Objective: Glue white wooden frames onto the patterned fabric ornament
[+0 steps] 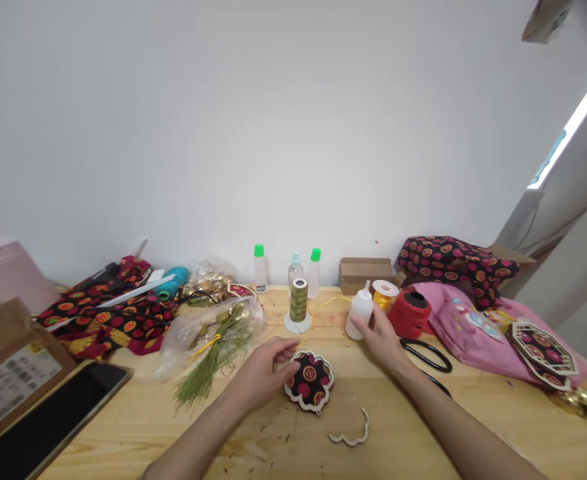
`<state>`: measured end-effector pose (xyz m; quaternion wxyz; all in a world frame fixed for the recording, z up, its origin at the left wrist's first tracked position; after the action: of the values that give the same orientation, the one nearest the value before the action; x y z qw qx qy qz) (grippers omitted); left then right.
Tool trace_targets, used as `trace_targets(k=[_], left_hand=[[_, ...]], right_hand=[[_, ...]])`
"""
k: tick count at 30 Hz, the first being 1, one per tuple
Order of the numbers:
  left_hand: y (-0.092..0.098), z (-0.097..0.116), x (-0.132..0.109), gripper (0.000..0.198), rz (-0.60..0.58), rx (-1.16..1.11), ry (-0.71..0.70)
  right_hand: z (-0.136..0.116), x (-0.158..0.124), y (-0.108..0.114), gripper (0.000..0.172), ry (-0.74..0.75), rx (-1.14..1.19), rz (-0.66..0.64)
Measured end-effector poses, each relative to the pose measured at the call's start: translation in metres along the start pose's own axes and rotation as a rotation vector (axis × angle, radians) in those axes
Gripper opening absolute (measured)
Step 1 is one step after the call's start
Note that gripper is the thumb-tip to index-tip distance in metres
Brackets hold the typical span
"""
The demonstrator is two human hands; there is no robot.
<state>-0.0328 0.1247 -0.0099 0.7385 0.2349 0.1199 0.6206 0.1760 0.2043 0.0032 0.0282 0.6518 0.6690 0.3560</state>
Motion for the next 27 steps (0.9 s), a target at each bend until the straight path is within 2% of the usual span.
trace_targets(k=[7,14,21,27], left_hand=[[0.008,0.014,-0.008,0.039,-0.198,-0.060,-0.067],[0.002,0.010,-0.011,0.034,-0.407,-0.068,-0.045],[-0.003,0.010,-0.010,0.021,-0.432,-0.066,-0.077],[-0.003,0.006,-0.009,0.010,-0.395,-0.035,-0.069]], right_hand=[[-0.011,-0.013,-0.022,0.028,-0.010,0.035,-0.114],[0.002,-0.016,-0.028,0.044,-0.072,0.006,-0.158],[0.005,-0.016,-0.030,0.050,-0.090,-0.002,-0.209],[0.003,-0.015,-0.028,0.046,-0.083,-0.030,-0.210]])
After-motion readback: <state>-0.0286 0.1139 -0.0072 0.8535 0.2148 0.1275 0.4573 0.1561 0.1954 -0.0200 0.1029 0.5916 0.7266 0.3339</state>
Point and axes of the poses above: each hand's wrist, its own x-axis towards the middle knuckle, its own y-axis out of the back of the hand, z = x × y, the point moved 7 cm from there along x, towards the middle knuckle, and after that the axes turned 11 degrees about -x, right-handed, at the moved point
